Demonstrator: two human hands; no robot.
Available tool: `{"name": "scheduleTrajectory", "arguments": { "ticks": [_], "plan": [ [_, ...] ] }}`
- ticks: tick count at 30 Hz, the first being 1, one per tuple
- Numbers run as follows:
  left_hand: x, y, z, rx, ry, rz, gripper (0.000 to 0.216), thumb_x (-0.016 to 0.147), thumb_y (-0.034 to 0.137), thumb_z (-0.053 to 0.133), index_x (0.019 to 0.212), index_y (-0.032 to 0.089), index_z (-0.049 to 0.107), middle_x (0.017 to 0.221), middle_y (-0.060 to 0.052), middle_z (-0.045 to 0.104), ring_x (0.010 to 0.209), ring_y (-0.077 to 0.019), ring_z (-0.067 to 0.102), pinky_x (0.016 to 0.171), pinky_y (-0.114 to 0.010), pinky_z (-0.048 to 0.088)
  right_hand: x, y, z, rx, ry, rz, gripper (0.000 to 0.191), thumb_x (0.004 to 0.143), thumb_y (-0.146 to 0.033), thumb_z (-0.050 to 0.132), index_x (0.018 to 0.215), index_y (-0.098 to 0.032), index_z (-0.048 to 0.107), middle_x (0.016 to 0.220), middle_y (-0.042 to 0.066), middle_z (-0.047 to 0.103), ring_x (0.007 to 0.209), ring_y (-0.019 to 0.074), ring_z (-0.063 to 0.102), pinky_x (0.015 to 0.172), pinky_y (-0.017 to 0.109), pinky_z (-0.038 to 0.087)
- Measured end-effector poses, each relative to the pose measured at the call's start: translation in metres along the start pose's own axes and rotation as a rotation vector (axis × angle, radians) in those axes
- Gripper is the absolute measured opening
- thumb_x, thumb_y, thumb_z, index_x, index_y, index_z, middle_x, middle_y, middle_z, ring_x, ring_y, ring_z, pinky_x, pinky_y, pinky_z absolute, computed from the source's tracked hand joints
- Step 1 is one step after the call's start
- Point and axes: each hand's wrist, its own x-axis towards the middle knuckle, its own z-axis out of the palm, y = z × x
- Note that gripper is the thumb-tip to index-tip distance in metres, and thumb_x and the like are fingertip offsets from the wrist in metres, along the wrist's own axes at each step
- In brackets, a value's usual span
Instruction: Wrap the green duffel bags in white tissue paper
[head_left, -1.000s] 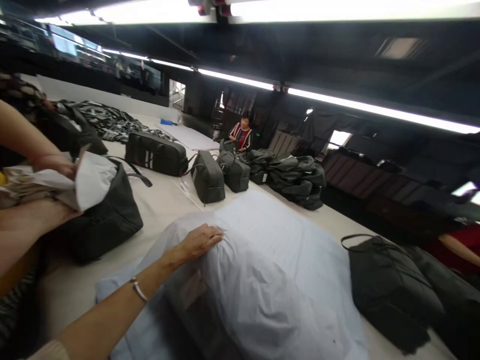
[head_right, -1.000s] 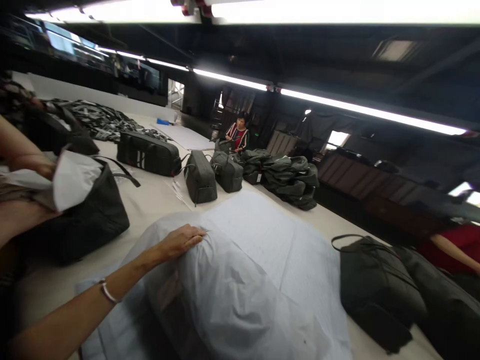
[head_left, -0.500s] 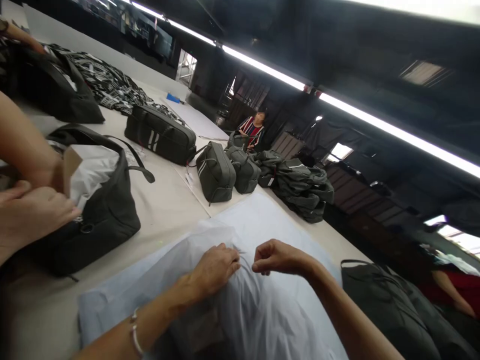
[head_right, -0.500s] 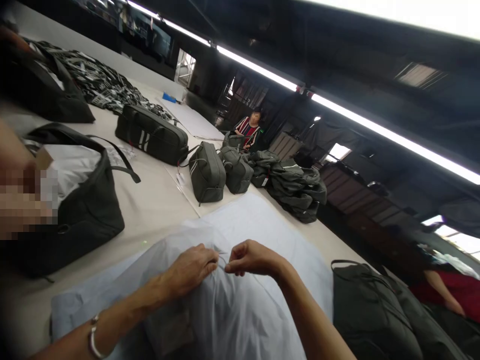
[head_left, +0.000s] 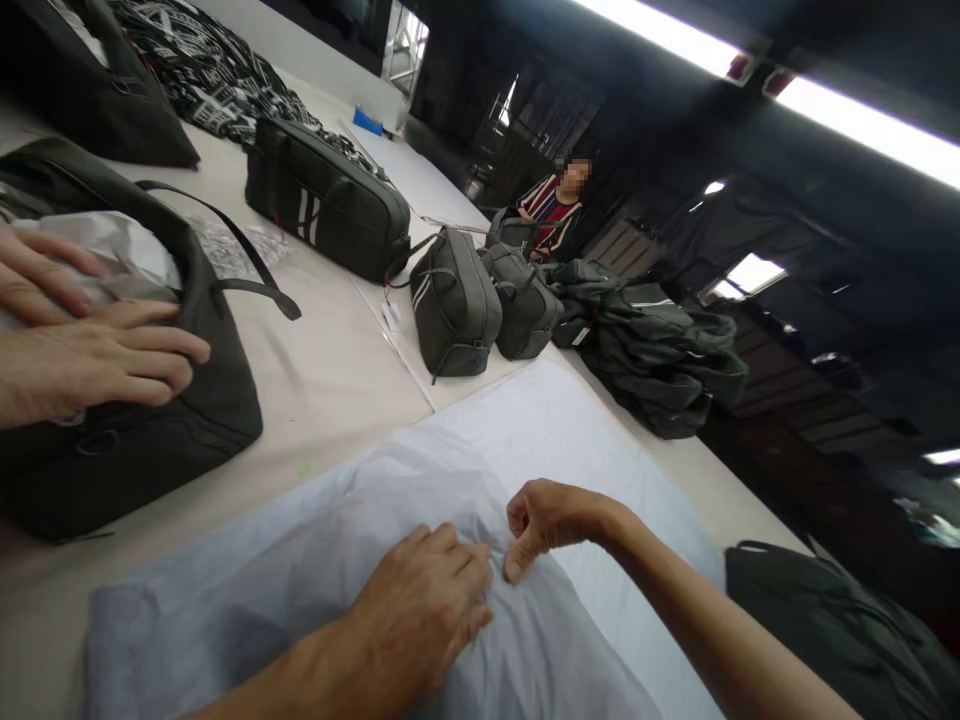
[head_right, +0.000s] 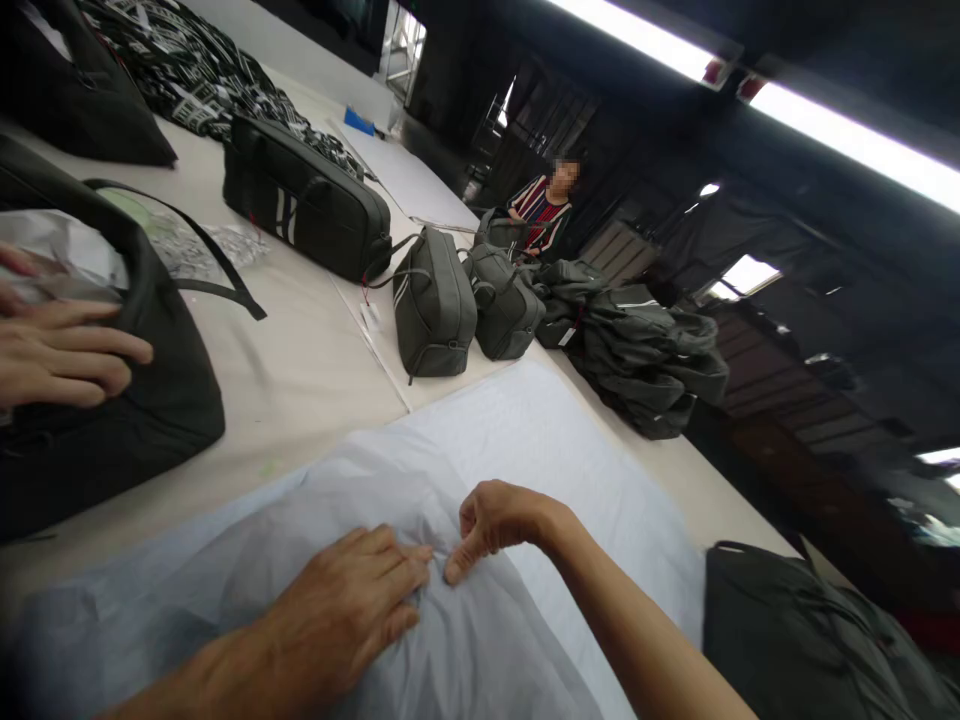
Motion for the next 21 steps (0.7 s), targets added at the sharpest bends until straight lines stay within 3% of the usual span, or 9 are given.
{"name": "scheduleTrajectory", "arguments": {
  "ticks": [3,7,9,11,12,14,16,18,21],
  "plan": [
    [0.006,0.002,-0.010,-0.008,-0.042,-0.012,0.022,0.096,0.029,0.056,0.116,0.022,0.058,0.110,-0.003,0.069,0.098,-0.0237,0.058,0.088,-0.039,0.046,0.003,0.031,-0.001,0.225,0.031,-0.020,0.043,0.053,-0.051,0.086,0.073,-0.017,0.068,0.063,-0.002,0.061,0.061,0.0123,0.053,0.056,0.024,0.040],
    [0.015,0.003,-0.019,-0.023,-0.090,-0.012,0.012,0.097,0.027,0.054,0.107,0.022,0.061,0.099,-0.002,0.068,0.091,-0.0205,0.058,0.084,-0.033,0.046,-0.019,0.052,0.002,0.505,0.393,-0.064,0.030,0.072,-0.045,0.073,0.077,-0.016,0.067,0.069,0.000,0.062,0.064,0.0115,0.055,0.064,0.026,0.044],
    [0.015,0.001,-0.020,-0.035,-0.081,0.003,0.012,0.098,0.027,0.052,0.106,0.022,0.061,0.099,-0.002,0.068,0.092,-0.0193,0.059,0.086,-0.031,0.046,-0.039,0.046,0.008,0.649,0.455,-0.170,0.029,0.077,-0.043,0.071,0.089,-0.017,0.069,0.078,0.001,0.066,0.067,0.0114,0.057,0.068,0.027,0.046],
    [0.015,-0.002,-0.019,-0.049,-0.063,0.015,0.015,0.099,0.028,0.050,0.107,0.023,0.061,0.098,-0.002,0.069,0.092,-0.0187,0.059,0.087,-0.030,0.047,-0.060,0.033,0.017,0.809,0.371,-0.278,0.043,0.080,-0.041,0.072,0.117,-0.020,0.065,0.087,0.003,0.070,0.069,0.0128,0.062,0.074,0.030,0.049],
    [0.014,-0.004,-0.019,-0.055,-0.054,0.018,0.016,0.099,0.028,0.049,0.108,0.023,0.061,0.098,-0.002,0.069,0.091,-0.0186,0.059,0.086,-0.030,0.047,-0.069,0.025,0.022,0.871,0.276,-0.300,0.057,0.081,-0.040,0.072,0.132,-0.024,0.055,0.090,0.004,0.071,0.067,0.0136,0.065,0.072,0.031,0.050],
    [0.013,-0.006,-0.017,-0.064,-0.036,0.024,0.018,0.100,0.029,0.048,0.111,0.023,0.061,0.099,-0.003,0.069,0.091,-0.0183,0.060,0.085,-0.030,0.048,-0.081,0.010,0.035,0.971,0.049,-0.275,0.080,0.084,-0.039,0.069,0.151,-0.029,0.028,0.092,0.006,0.073,0.057,0.0137,0.065,0.058,0.027,0.049],
    [0.011,-0.007,-0.016,-0.065,-0.011,0.035,0.021,0.101,0.029,0.046,0.114,0.022,0.061,0.100,-0.003,0.069,0.090,-0.0180,0.061,0.085,-0.030,0.049,-0.085,-0.001,0.049,1.063,-0.112,-0.219,0.087,0.086,-0.041,0.065,0.154,-0.028,0.013,0.091,0.009,0.074,0.044,0.0104,0.058,0.041,0.018,0.036],
    [0.009,-0.007,-0.014,-0.046,0.013,0.041,0.023,0.101,0.027,0.044,0.118,0.022,0.059,0.103,-0.003,0.069,0.092,-0.0186,0.062,0.087,-0.032,0.051,-0.085,-0.009,0.063,1.169,-0.117,-0.193,0.089,0.084,-0.041,0.066,0.154,-0.025,0.013,0.090,0.012,0.074,0.038,0.0054,0.049,0.036,0.015,0.023],
    [0.005,-0.007,-0.011,0.018,0.046,0.045,0.031,0.103,0.025,0.039,0.131,0.023,0.051,0.117,-0.004,0.067,0.102,-0.0214,0.063,0.092,-0.038,0.052,-0.081,-0.015,0.079,1.303,0.003,-0.172,0.095,0.077,-0.036,0.070,0.154,-0.023,0.015,0.087,0.011,0.074,0.038,0.0019,0.037,0.037,0.014,0.019]
  ]
}}
